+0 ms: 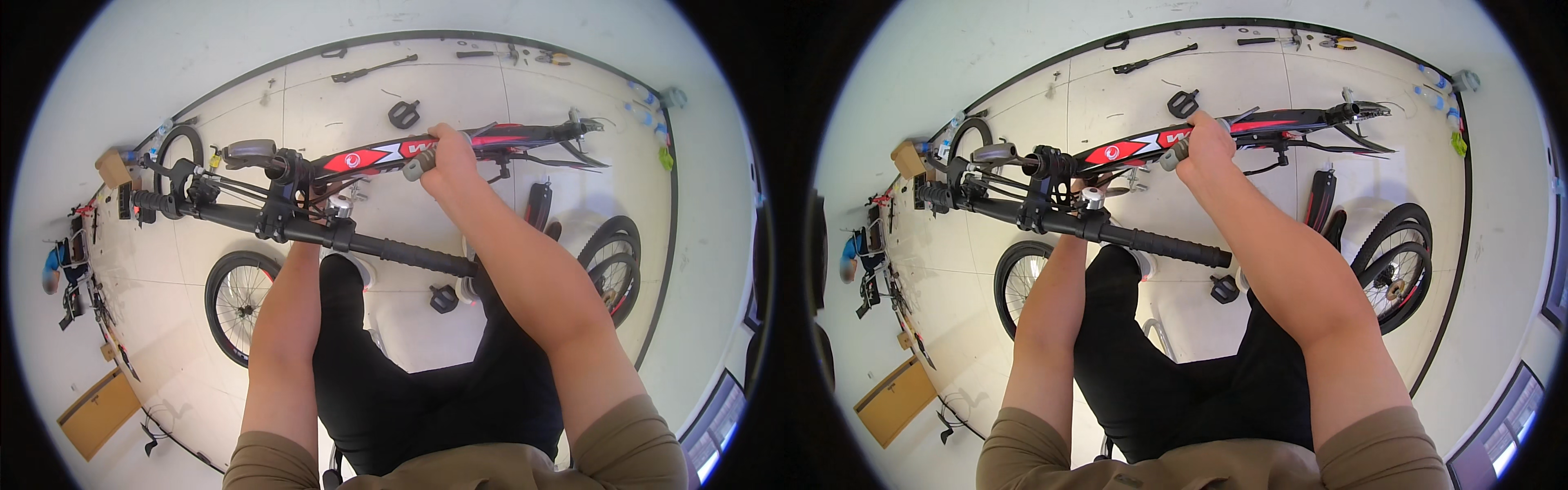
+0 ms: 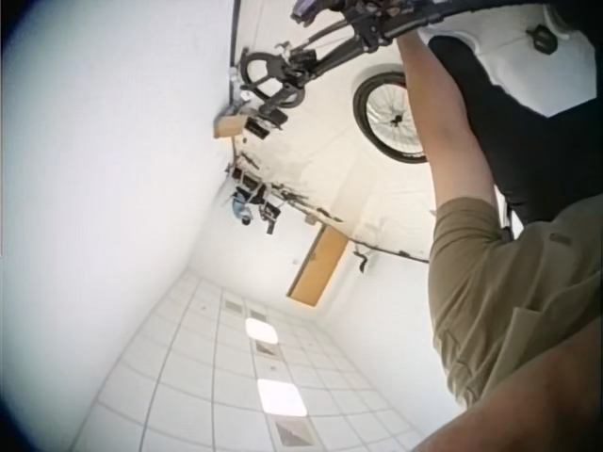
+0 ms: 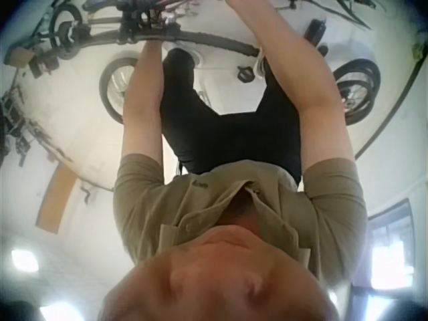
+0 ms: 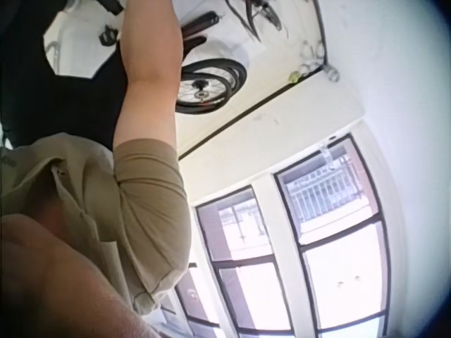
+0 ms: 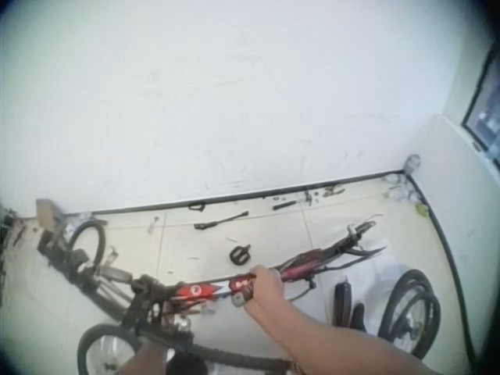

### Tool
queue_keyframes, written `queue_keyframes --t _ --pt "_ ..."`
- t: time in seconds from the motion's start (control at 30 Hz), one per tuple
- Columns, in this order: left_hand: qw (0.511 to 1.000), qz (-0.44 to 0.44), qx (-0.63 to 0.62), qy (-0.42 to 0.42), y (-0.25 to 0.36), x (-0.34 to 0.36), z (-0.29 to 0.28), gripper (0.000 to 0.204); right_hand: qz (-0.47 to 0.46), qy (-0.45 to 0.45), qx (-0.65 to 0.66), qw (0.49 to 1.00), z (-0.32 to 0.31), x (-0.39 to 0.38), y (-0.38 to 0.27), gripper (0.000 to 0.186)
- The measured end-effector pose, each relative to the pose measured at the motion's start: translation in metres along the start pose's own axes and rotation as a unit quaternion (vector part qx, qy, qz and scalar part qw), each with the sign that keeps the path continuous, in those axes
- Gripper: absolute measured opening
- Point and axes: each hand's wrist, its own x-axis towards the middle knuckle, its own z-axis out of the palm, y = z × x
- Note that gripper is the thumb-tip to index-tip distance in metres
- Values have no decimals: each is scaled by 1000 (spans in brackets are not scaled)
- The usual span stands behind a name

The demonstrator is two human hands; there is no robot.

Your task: The person works on a bicycle frame mounted upside down, using a screwdriver to adjust components near the bottom bracket and crankset. The person then rotates the crank arm and repositions the frame to work on the handlebar area.

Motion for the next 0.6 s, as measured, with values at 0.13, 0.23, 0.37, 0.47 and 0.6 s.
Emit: queue_keyframes --t 0.13,0.23,0.37,0.47,0.6 --pt "989 -88 -123 6 -19 -19 -25 33 -6 22 18 1000 7 -10 8 22" --pt "956 -231 -180 14 20 -54 -37 34 0 29 18 999 2 -5 9 29" --pt "885 -255 -381 77 167 -119 3 46 1 32 15 999 -2 -9 0 39" --pt "839 -232 -487 64 224 -166 44 72 -9 53 -11 999 1 -11 -2 38" --pt "785 -187 -584 82 259 -169 98 70 -14 47 -26 998 2 -21 -3 38"
